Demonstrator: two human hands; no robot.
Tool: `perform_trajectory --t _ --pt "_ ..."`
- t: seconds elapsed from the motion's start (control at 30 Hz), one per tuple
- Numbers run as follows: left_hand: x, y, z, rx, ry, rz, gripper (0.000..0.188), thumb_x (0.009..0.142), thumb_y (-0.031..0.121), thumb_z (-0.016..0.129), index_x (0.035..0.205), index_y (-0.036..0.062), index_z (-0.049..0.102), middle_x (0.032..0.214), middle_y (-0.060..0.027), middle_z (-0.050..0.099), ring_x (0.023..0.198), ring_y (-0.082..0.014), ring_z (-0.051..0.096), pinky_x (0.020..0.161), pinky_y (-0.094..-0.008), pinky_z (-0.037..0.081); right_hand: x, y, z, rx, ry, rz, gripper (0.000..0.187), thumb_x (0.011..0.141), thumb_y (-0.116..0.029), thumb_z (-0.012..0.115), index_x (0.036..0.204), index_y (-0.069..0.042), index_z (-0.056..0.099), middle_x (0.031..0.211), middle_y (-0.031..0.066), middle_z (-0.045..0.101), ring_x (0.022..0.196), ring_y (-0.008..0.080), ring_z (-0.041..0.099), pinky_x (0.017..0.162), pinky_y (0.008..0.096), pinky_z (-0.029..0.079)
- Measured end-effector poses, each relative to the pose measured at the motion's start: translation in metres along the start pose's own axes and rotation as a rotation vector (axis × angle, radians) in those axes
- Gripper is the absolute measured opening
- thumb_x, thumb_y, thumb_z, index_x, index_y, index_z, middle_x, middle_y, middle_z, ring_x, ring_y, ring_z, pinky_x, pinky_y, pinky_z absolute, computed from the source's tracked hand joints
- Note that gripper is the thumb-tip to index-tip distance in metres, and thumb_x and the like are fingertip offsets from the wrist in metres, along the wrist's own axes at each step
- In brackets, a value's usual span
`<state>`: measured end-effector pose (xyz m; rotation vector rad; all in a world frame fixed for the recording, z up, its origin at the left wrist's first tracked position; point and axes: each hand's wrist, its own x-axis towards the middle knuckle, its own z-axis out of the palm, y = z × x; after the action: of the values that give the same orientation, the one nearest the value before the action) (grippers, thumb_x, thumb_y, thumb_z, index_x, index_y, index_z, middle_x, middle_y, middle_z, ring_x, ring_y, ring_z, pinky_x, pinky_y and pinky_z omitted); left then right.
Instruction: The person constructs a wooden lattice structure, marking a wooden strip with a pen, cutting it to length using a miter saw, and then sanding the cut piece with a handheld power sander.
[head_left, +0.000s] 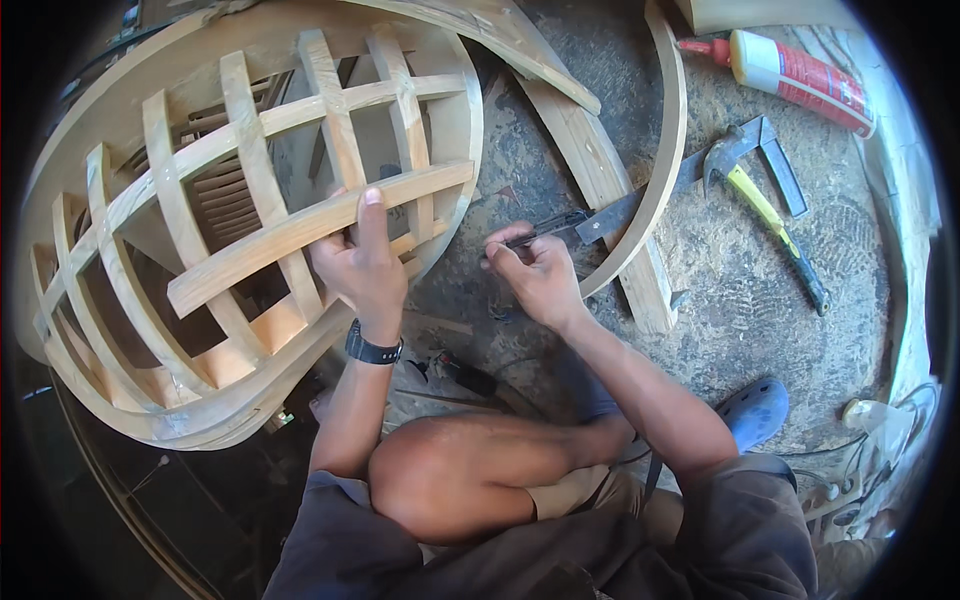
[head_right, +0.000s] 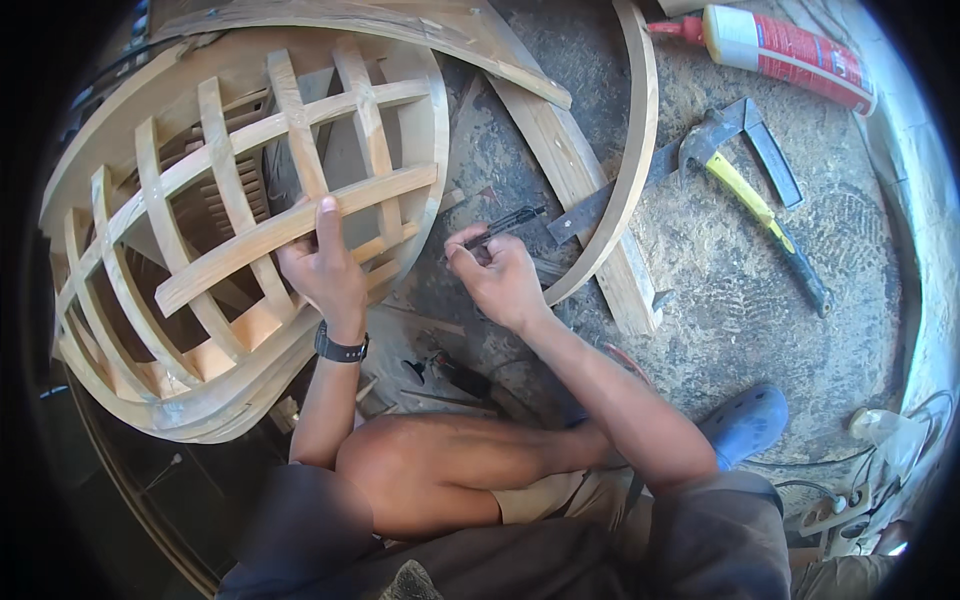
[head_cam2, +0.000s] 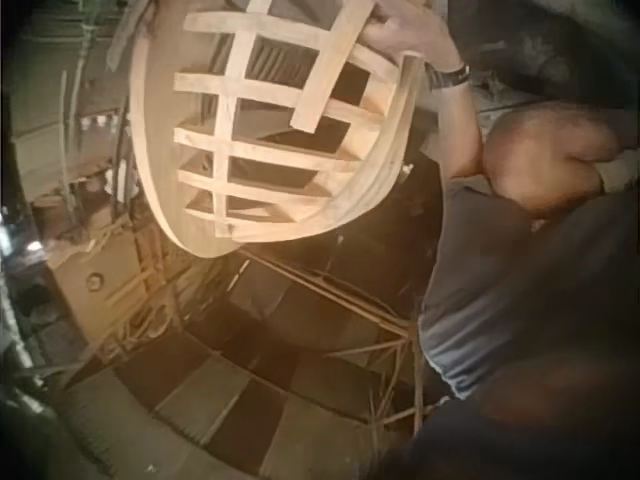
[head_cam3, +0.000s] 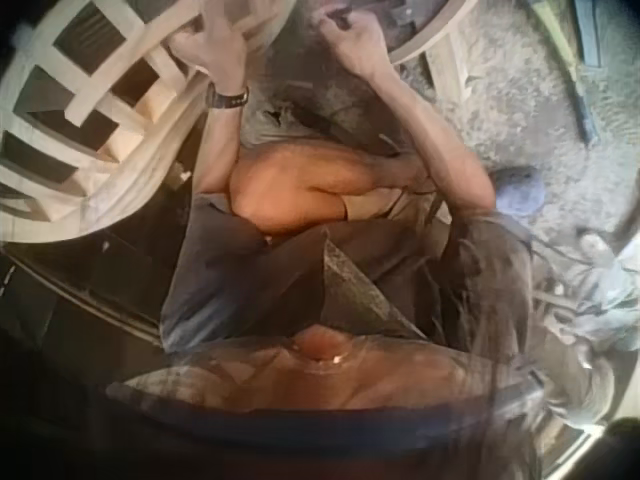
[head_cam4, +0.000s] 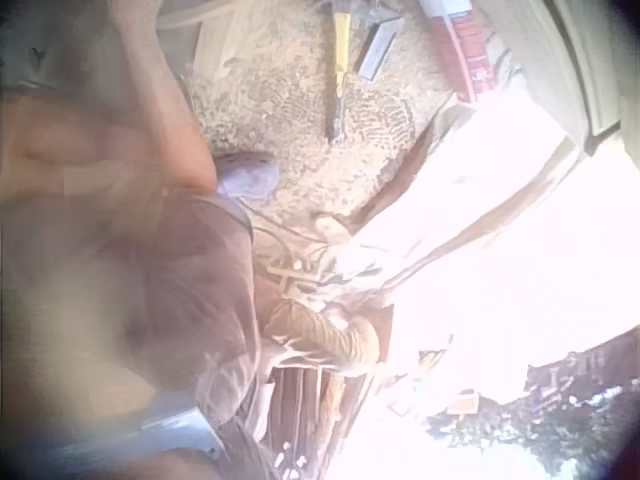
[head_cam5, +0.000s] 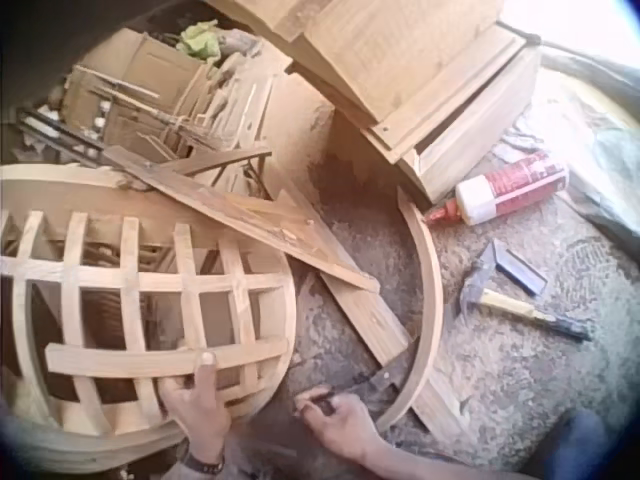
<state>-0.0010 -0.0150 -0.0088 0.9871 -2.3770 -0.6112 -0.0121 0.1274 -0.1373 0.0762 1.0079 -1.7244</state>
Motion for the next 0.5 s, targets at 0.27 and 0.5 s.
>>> perform_trajectory --t 0.27,0.5 --pt "0.007 -0.006 -0.009 0.057 0.059 0.031 0.039 0.09 0.026 0.078 0.11 -0.0068 0.069 0.101 -0.0173 0.073 0.094 -0.026 0.069 0.09 -0.0389 0.051 -0.004 -0.077 -0.036 -0.79 0.074 -0.266 0.027 0.091 -0.025 0.061 0.098 0.0 0.07 0.073 0.0196 0.067 0.069 0.0327 0.069 0.071 0.0425 0.053" --pt "0.005 0.002 -0.005 -0.072 0.075 0.052 0.051 0.086 0.038 0.08 0.103 -0.0087 0.068 0.096 -0.0244 0.073 0.094 -0.0379 0.07 0.087 -0.0432 0.05 -0.019 -0.178 -0.021 -1.353 -0.028 -0.358 0.031 0.096 -0.028 0.06 0.099 0.002 0.067 0.073 0.0116 0.062 0.069 0.0205 0.061 0.069 0.0378 0.049"
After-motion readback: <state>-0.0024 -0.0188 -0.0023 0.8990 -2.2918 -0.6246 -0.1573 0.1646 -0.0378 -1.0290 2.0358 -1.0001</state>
